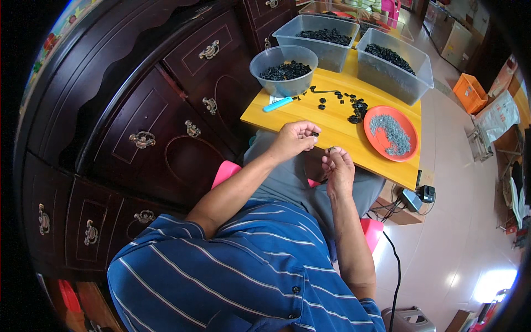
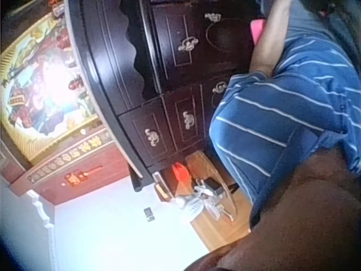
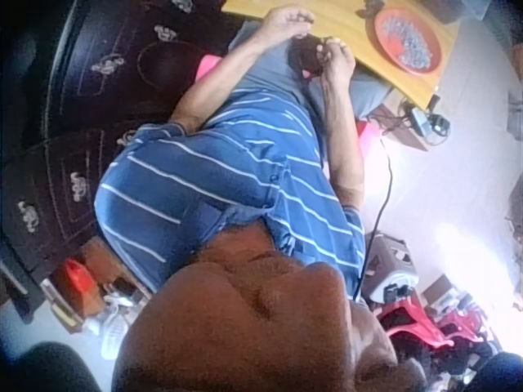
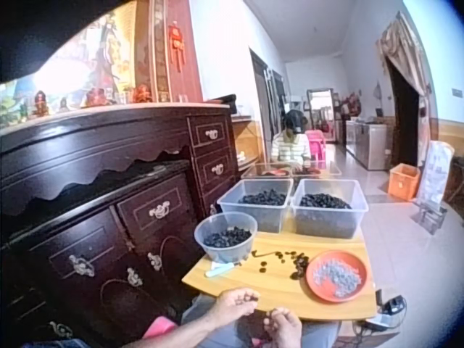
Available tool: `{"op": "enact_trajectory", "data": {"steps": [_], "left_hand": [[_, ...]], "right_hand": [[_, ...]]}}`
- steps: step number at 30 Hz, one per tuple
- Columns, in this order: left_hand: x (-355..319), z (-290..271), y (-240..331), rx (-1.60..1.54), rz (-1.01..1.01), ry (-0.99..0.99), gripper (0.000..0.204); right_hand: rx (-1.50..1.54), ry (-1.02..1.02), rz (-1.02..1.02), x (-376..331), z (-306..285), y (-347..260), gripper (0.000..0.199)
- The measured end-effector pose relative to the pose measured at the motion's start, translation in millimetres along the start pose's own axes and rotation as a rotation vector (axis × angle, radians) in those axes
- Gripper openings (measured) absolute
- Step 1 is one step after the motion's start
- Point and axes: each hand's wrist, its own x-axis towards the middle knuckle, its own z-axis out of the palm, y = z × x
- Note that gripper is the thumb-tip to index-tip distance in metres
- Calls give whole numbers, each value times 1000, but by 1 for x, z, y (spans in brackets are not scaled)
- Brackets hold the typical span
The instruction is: Assembling small black plastic components by hand on a yellow table.
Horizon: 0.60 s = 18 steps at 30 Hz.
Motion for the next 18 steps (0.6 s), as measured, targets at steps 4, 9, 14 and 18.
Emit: {"op": "enact_trajectory", "data": {"steps": [4, 9, 14, 18], "left_hand": [[-1, 1, -2, -38, -7, -27, 17], [0, -5, -7, 35, -7, -42, 17], [-3, -4, -1, 45, -21, -17, 16], [-3, -2, 4, 62, 29, -22, 17]], "right_hand": [[0, 5, 1, -2, 1, -1, 9], [-7, -3, 6, -2, 2, -2, 9], [-16, -10, 5, -2, 3, -2, 9], [-30, -25, -15, -2, 3, 0, 9]]}}
